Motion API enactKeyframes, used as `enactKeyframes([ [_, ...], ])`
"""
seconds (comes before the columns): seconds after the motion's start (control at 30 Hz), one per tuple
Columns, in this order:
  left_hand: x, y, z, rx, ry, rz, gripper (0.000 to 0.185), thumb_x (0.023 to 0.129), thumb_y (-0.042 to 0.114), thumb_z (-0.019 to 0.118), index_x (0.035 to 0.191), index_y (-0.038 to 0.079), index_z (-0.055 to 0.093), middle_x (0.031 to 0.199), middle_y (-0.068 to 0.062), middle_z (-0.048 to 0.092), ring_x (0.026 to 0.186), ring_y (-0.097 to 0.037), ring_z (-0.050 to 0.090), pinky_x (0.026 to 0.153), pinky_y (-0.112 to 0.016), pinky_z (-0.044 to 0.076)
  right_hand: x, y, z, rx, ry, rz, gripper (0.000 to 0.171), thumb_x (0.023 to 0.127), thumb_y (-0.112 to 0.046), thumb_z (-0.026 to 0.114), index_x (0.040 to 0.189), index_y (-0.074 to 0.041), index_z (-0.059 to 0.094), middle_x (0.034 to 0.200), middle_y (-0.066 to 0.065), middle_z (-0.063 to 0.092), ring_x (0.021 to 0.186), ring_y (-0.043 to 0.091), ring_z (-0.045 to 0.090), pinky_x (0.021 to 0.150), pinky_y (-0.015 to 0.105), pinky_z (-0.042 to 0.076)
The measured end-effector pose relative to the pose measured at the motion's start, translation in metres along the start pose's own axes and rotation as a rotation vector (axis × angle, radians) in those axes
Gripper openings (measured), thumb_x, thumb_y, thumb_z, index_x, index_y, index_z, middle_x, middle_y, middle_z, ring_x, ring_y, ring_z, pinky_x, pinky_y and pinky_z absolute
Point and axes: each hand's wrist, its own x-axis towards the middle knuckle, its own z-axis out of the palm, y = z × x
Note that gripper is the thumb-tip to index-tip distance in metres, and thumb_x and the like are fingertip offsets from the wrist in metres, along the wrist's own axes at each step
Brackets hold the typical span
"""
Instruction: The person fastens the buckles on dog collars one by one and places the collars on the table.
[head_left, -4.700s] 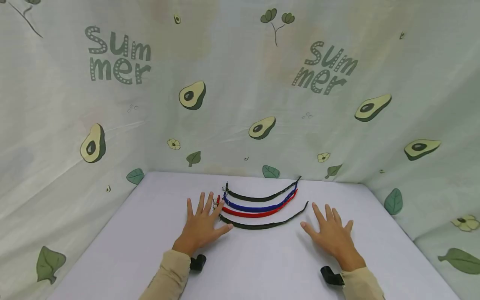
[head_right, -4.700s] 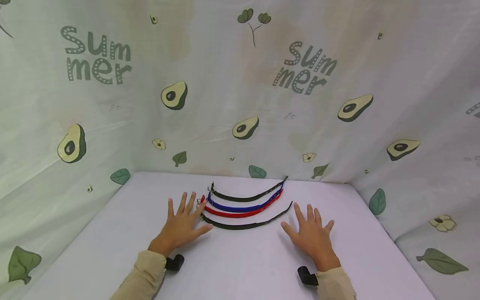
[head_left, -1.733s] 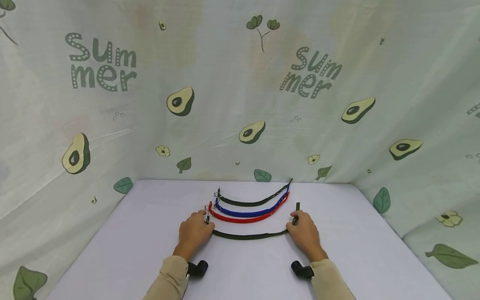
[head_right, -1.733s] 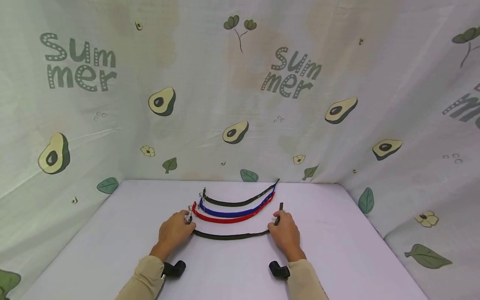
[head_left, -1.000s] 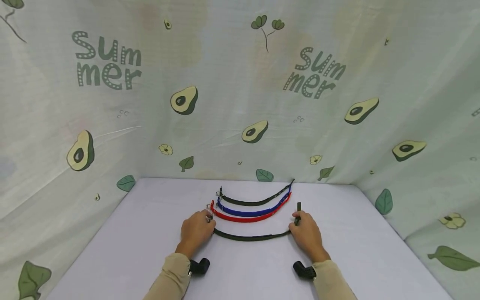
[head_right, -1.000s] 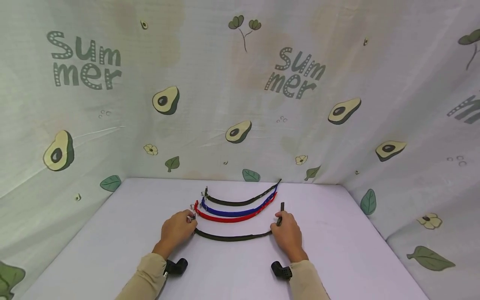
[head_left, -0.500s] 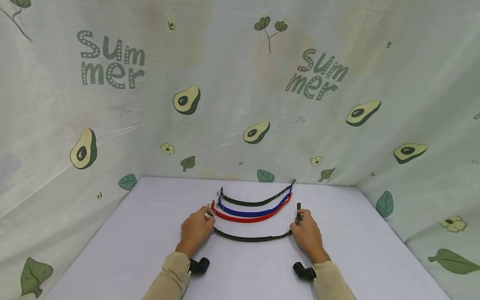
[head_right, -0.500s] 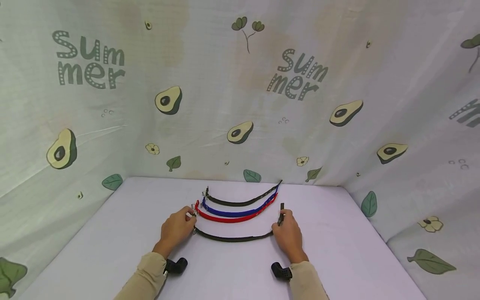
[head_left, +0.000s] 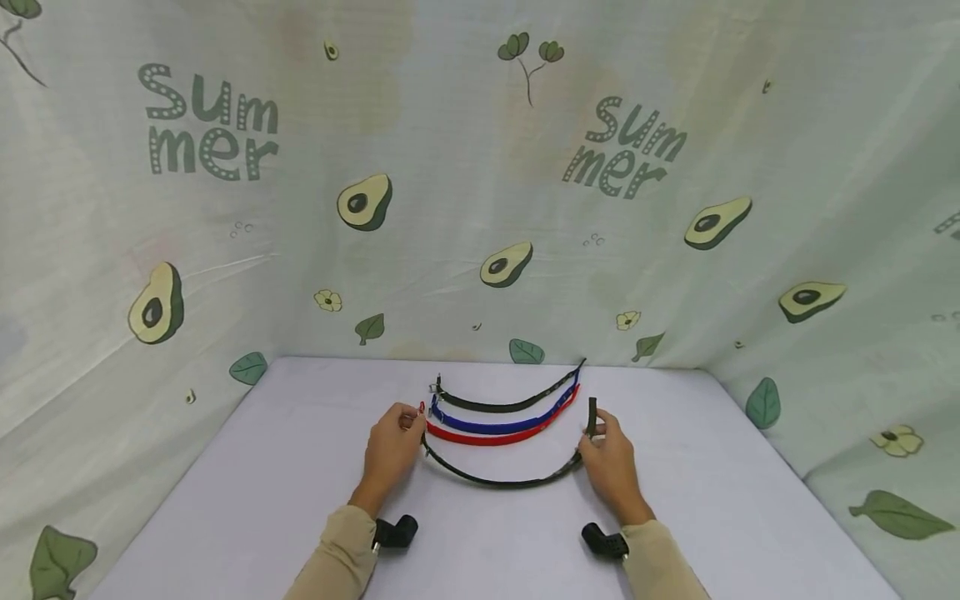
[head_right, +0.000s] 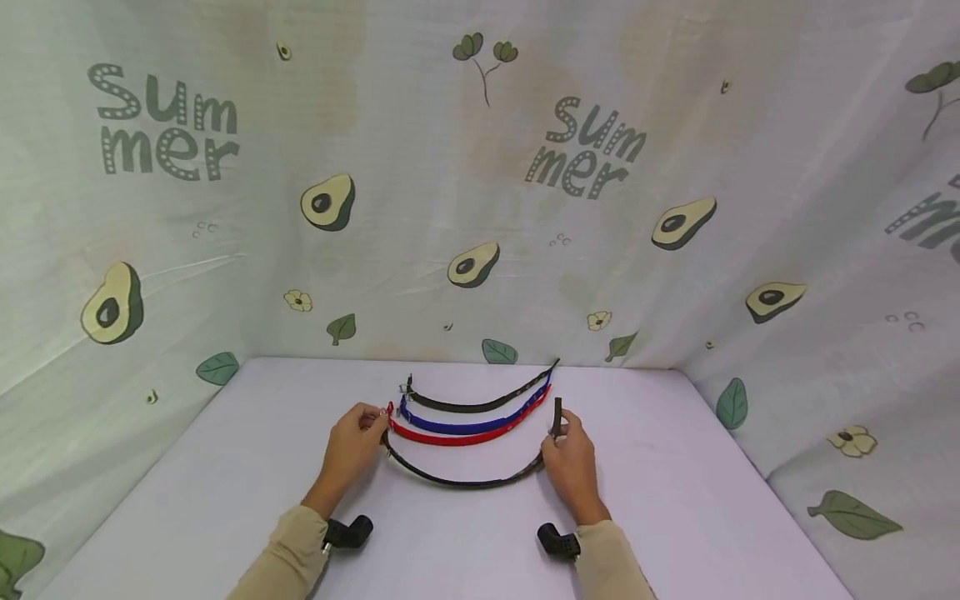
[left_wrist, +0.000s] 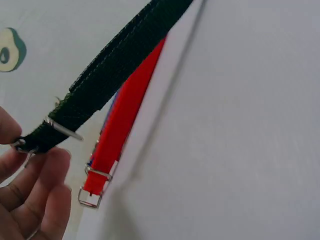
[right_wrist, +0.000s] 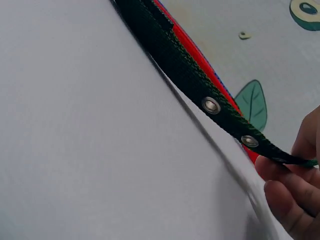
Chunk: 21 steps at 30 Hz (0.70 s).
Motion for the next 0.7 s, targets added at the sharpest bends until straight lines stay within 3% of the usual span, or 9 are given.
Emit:
enactKeyframes([
  [0.17, 0.0, 0.01, 0.0, -0.266, -0.031, -0.006, 0.017, 0.097, 0.019, 0.065, 0.107, 0.005, 0.067, 0.094, -0.012, 0.069, 0.081, -0.022, 0.064, 0.067, -0.028, 0.053, 0.001, -0.012, 0.001, 0.065, 0.086, -0.075, 0.043, 0.091, 0.001, 0.059, 0.134, 0.0, 0.057, 0.099, 0.015, 0.067, 0.068, 0.013, 0.065, 0.056, 0.024, 0.051],
  [0.37, -0.001, 0.024, 0.005, -0.473, -0.113, -0.02, 0.029, 0.101, 0.022, 0.061, 0.12, 0.0, 0.064, 0.103, -0.023, 0.067, 0.088, -0.03, 0.07, 0.072, -0.028, 0.057, 0.008, -0.035, -0.001, 0.152, 0.161, -0.131, 0.036, 0.093, 0.002, 0.06, 0.128, -0.004, 0.064, 0.092, 0.011, 0.066, 0.056, 0.01, 0.062, 0.052, 0.022, 0.05],
  [0.57, -0.004, 0.037, 0.014, -0.634, -0.125, -0.054, 0.026, 0.101, 0.023, 0.061, 0.118, 0.003, 0.065, 0.098, -0.015, 0.066, 0.078, -0.024, 0.071, 0.069, -0.029, 0.055, 0.009, -0.056, -0.006, 0.208, 0.121, -0.105, 0.031, 0.095, -0.004, 0.058, 0.124, -0.006, 0.069, 0.087, 0.01, 0.069, 0.054, 0.014, 0.059, 0.05, 0.025, 0.046],
  [0.7, -0.008, 0.051, 0.018, -0.691, -0.149, -0.054, 0.025, 0.101, 0.024, 0.062, 0.116, 0.004, 0.066, 0.096, -0.01, 0.067, 0.077, -0.024, 0.07, 0.063, -0.028, 0.052, 0.012, -0.067, -0.005, 0.219, 0.067, -0.077, 0.028, 0.097, -0.008, 0.06, 0.122, -0.006, 0.07, 0.087, 0.012, 0.071, 0.056, 0.015, 0.059, 0.05, 0.026, 0.045],
])
